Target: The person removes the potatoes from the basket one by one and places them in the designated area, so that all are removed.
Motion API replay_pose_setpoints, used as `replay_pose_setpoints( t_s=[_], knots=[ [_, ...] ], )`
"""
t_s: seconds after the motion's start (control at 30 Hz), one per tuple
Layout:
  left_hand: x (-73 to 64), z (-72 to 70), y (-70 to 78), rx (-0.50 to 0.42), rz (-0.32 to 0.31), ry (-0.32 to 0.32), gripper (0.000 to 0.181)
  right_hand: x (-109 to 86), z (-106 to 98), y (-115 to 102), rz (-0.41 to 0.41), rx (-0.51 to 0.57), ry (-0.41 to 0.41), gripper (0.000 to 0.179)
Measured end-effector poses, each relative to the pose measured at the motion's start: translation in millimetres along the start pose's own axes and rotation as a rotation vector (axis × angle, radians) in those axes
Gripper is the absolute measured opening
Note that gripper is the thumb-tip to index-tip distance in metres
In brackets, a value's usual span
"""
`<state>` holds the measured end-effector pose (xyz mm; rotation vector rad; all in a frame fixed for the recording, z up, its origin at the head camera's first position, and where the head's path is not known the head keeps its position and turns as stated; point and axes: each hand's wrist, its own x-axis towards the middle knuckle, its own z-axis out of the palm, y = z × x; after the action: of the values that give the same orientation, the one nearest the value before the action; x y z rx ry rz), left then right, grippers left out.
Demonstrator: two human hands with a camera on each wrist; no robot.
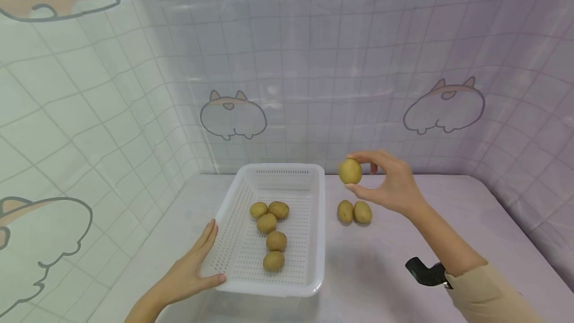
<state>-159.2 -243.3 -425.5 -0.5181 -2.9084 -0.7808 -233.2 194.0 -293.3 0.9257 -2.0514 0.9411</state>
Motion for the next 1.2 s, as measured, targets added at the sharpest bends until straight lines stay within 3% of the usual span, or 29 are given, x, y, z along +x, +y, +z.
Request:
replay_pose_setpoints(
  t_s=[0.17,0.47,1.2],
  knots=[
    [0.3,-0.2,-0.1,0.004,0.003,0.000,0.114,-5.9,-5.4,8.4,0.004,-0.023,0.008,0.060],
    [0.9,0.2,-0.6,0.012,0.001,-0.006,0.116,-28.9,-13.3,52.1,0.065,-0.088,0.021,0.068],
    [1.5,1.8,-1.8,0.023,0.000,-0.007,0.115,-56.0,-24.0,75.7,0.161,-0.171,0.058,0.066]
  ],
)
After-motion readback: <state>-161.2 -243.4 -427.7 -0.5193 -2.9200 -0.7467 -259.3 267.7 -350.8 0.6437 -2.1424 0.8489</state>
